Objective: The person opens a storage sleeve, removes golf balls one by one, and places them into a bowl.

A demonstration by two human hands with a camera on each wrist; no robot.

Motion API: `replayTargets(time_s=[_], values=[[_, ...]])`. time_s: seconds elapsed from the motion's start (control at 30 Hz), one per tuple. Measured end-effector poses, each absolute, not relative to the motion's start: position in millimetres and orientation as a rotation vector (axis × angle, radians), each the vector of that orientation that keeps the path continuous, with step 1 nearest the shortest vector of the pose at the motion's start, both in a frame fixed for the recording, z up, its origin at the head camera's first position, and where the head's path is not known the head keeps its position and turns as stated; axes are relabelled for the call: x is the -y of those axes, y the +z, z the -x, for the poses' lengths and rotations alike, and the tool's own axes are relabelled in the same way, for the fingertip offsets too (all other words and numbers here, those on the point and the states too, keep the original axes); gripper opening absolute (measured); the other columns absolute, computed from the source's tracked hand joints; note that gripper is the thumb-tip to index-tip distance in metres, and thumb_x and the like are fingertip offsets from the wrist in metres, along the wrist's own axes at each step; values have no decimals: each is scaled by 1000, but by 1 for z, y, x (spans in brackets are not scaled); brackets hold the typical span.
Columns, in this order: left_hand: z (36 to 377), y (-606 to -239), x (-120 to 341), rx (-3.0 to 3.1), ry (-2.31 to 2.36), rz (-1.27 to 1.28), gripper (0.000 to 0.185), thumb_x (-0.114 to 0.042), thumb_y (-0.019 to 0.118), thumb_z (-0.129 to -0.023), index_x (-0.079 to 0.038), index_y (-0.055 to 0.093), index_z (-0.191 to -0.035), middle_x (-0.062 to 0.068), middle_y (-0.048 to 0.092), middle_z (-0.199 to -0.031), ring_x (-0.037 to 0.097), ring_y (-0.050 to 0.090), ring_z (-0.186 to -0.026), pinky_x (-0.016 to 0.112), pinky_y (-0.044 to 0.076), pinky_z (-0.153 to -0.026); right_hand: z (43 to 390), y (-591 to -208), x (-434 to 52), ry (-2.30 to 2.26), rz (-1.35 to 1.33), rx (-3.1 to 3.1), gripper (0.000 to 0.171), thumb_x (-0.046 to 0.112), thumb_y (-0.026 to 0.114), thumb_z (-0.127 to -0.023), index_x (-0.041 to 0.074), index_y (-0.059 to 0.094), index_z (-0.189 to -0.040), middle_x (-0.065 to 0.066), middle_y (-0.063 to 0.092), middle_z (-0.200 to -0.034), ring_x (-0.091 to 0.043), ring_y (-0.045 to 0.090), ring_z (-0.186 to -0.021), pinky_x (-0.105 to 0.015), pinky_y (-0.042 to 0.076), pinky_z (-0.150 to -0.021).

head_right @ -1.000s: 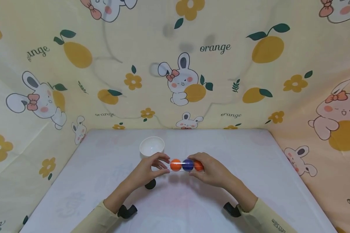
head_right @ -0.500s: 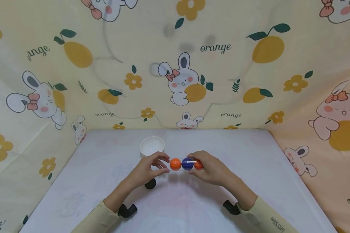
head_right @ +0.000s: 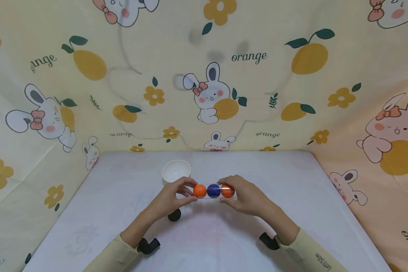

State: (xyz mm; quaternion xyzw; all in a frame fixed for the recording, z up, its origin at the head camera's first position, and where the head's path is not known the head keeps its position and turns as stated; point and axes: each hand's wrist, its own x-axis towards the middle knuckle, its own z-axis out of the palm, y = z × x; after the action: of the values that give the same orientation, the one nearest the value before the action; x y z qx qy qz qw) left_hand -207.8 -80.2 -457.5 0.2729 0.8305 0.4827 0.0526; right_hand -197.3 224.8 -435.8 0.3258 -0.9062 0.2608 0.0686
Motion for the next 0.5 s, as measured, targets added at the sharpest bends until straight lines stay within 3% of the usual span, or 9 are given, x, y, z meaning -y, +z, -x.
replayTargets(time_s=[0.5], values=[[209, -461, 82, -2490, 1491, -797, 49, -26, 86, -95, -18, 63, -137, -1, 71, -131, 14, 72, -104, 44, 62, -98, 199, -437, -223, 815, -990, 2749, 55, 16, 93, -86, 12, 69, -135, -2, 72, -127, -17, 65, -108, -48, 63, -93]])
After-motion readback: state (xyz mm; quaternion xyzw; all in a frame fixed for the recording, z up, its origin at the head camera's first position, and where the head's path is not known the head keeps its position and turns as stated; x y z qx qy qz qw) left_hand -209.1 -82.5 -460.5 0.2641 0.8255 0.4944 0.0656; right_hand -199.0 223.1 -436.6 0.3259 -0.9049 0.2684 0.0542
